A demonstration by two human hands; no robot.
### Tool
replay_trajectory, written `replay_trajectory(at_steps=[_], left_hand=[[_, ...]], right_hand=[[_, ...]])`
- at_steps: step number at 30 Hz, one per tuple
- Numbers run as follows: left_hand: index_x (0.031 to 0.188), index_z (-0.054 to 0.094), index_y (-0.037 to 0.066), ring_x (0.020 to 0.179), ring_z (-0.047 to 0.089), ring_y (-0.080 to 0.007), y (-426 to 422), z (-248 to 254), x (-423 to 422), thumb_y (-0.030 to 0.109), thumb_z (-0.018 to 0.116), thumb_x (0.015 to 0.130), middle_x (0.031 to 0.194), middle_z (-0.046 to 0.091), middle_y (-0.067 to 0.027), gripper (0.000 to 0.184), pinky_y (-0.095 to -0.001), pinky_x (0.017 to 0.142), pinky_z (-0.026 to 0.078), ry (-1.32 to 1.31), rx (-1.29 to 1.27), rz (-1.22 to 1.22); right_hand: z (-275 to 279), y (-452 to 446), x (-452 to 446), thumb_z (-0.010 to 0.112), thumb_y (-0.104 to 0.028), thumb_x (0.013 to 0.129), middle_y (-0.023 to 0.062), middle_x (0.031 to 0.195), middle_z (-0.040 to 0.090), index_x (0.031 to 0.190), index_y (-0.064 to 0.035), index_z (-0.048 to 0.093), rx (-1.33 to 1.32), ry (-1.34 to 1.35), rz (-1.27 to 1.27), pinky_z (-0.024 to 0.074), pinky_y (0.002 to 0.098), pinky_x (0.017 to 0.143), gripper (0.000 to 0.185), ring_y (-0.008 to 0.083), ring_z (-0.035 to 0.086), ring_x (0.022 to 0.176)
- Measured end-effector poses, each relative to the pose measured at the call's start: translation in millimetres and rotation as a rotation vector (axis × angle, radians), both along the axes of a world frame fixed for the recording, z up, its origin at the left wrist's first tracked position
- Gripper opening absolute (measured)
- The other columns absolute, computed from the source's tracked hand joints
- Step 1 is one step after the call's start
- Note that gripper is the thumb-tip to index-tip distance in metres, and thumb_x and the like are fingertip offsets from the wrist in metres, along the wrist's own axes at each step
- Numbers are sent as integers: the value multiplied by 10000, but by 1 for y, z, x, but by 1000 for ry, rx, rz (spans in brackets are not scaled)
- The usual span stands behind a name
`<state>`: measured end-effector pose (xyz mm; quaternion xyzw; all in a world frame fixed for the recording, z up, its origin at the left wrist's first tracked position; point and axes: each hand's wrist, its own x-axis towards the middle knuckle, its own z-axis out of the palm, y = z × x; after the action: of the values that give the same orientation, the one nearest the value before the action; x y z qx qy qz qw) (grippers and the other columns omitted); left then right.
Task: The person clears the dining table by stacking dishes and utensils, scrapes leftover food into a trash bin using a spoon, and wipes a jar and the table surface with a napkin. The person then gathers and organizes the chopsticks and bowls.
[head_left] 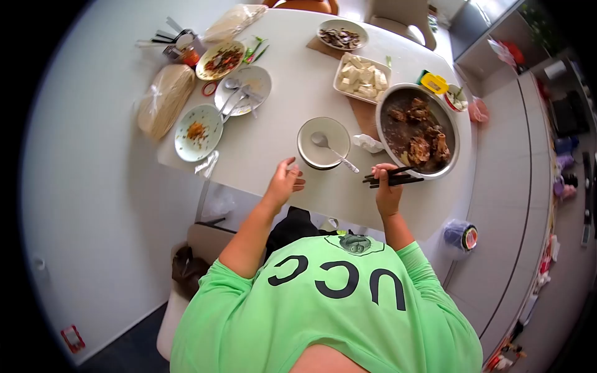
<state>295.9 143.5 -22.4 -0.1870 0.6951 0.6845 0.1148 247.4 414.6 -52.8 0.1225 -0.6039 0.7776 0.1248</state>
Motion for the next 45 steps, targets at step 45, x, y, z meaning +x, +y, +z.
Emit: replay_trajectory(at_steps=[45], left_hand=[[1508, 98, 165, 1346, 333, -271, -242, 23, -233, 551, 309, 970, 1497, 268, -140, 696, -451, 934, 489, 85, 307, 27]], right_hand=[[41, -321, -274, 424, -654, 898, 3, 610, 512, 961, -91, 597, 270, -826, 303, 378, 268, 392, 592, 122, 478, 455]])
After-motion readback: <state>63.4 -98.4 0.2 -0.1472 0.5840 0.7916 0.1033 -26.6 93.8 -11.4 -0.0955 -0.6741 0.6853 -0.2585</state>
